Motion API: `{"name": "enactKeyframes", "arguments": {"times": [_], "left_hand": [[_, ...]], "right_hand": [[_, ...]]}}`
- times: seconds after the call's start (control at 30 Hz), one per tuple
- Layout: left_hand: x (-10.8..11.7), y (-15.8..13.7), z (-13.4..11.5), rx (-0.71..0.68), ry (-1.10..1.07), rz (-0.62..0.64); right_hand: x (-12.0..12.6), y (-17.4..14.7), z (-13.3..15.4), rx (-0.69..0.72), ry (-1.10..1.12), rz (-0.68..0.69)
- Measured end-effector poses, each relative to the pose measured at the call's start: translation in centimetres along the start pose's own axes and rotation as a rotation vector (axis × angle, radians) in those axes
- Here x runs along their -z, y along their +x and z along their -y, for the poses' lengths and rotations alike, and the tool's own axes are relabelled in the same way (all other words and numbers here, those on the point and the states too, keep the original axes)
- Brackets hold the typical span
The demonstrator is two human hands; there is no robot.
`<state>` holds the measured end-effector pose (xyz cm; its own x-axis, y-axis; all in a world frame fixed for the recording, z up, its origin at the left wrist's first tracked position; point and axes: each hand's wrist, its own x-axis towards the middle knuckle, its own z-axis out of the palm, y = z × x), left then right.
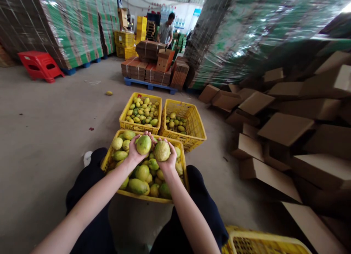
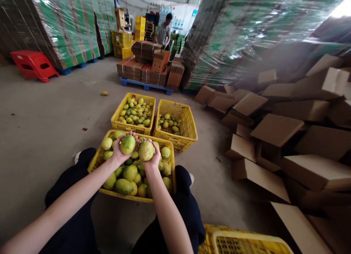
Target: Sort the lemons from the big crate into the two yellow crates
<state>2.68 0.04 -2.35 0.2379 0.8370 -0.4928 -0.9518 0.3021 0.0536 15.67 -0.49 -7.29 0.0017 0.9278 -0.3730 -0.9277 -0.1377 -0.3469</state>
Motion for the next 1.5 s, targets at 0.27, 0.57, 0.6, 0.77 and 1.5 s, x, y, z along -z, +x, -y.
{"name": "enactKeyframes", "arguments": {"times": [0.27,0.57,0.6,0.77,1.5], "left_hand": [[0.4,0.5,0.0,-0.020,0.019,0.009],[1.0,1.1,-0.1,-0.025,-0.007,0.016],[1.0,1.1,-0.1,-0.025,-0.006,0.015],[0.7,1.0,0.0,-0.024,-0.003,0.009],[1.1,1.3,0.0,0.010,-0.015,-0.021]], "right_hand": [[-0.1,0.0,-0.3,0.019,-0.051,-0.002],[-0.5,-0.3,-0.3,0.003,-0.034,-0.007],[-0.6,-0.4,-0.3,0.001,-0.029,-0.009],[-0.3,-0.1,-0.4,0.001,-0.028,-0.017],[0.4,0.1,0.1,0.022,-0.089,0.074]]}}
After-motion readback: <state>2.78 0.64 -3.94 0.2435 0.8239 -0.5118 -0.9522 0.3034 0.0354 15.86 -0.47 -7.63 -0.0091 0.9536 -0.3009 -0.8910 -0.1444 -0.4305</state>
